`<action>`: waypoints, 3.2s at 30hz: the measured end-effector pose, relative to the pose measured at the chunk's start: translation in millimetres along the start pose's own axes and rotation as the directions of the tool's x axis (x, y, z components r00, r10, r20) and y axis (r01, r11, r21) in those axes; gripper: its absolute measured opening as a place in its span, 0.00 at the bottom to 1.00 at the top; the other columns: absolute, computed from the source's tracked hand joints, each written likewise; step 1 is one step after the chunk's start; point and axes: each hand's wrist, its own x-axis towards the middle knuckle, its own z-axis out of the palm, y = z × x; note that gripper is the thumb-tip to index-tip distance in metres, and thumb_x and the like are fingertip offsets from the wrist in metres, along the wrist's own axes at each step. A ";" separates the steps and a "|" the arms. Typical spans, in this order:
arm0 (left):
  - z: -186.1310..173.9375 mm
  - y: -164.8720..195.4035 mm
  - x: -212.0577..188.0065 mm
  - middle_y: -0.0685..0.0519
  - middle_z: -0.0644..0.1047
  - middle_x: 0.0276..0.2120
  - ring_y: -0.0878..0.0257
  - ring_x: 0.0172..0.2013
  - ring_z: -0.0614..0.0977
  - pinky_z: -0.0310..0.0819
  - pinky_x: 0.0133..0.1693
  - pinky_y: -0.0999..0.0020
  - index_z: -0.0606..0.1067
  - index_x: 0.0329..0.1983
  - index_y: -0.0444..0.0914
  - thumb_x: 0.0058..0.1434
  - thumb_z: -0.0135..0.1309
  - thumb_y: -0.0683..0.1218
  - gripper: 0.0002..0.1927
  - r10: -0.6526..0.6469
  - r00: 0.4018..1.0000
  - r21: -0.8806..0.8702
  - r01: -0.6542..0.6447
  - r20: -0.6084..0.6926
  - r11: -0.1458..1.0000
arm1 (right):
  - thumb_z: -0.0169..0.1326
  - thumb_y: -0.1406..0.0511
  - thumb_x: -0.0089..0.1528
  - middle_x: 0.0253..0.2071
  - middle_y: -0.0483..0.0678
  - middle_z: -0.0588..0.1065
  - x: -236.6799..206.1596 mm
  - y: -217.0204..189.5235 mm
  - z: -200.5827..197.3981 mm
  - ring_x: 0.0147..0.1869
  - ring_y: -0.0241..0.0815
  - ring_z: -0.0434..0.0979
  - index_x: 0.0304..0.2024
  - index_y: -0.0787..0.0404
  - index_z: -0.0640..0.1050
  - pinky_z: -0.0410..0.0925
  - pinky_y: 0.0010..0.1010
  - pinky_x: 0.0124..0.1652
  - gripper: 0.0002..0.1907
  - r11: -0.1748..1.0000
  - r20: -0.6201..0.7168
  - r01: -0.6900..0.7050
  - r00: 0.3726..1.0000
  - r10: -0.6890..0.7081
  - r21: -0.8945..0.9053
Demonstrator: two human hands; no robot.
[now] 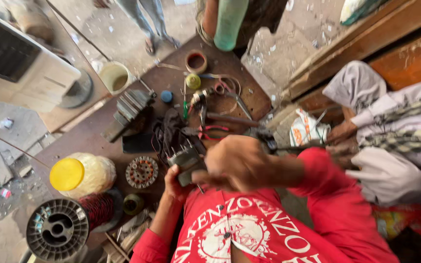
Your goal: The person uses pliers to strip and twist wires on a cylindrical electrical motor component. They repeatedly adjust the wires and inspect the connections while holding the motor in their left hand.
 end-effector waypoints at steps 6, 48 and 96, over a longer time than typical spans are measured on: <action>11.1 5.6 -4.1 0.38 0.73 0.60 0.42 0.59 0.77 0.71 0.61 0.43 0.65 0.68 0.31 0.55 0.63 0.59 0.44 0.070 0.995 0.051 -0.074 0.076 0.996 | 0.67 0.64 0.63 0.27 0.44 0.73 68.0 -55.6 -64.6 0.31 0.41 0.79 0.27 0.65 0.74 0.77 0.33 0.33 0.16 0.966 -0.242 0.255 0.935 -0.258 -0.047; 56.2 31.0 43.4 0.56 0.75 0.31 0.69 0.22 0.69 0.61 0.21 0.75 0.73 0.46 0.40 0.66 0.58 0.58 0.19 0.645 0.728 0.219 -0.607 -0.233 0.764 | 0.65 0.68 0.63 0.43 0.56 0.77 -68.4 17.4 124.3 0.44 0.55 0.80 0.52 0.67 0.76 0.73 0.41 0.44 0.17 0.933 -0.021 -0.353 0.936 0.352 -0.074; 69.5 22.2 37.2 0.52 0.80 0.44 0.62 0.42 0.84 0.80 0.45 0.65 0.73 0.53 0.38 0.61 0.53 0.54 0.22 0.671 0.691 0.146 -0.659 -0.270 0.738 | 0.58 0.62 0.68 0.34 0.53 0.76 -113.5 44.3 146.3 0.36 0.53 0.79 0.47 0.61 0.75 0.70 0.40 0.36 0.11 0.174 0.517 -0.878 0.412 0.750 0.447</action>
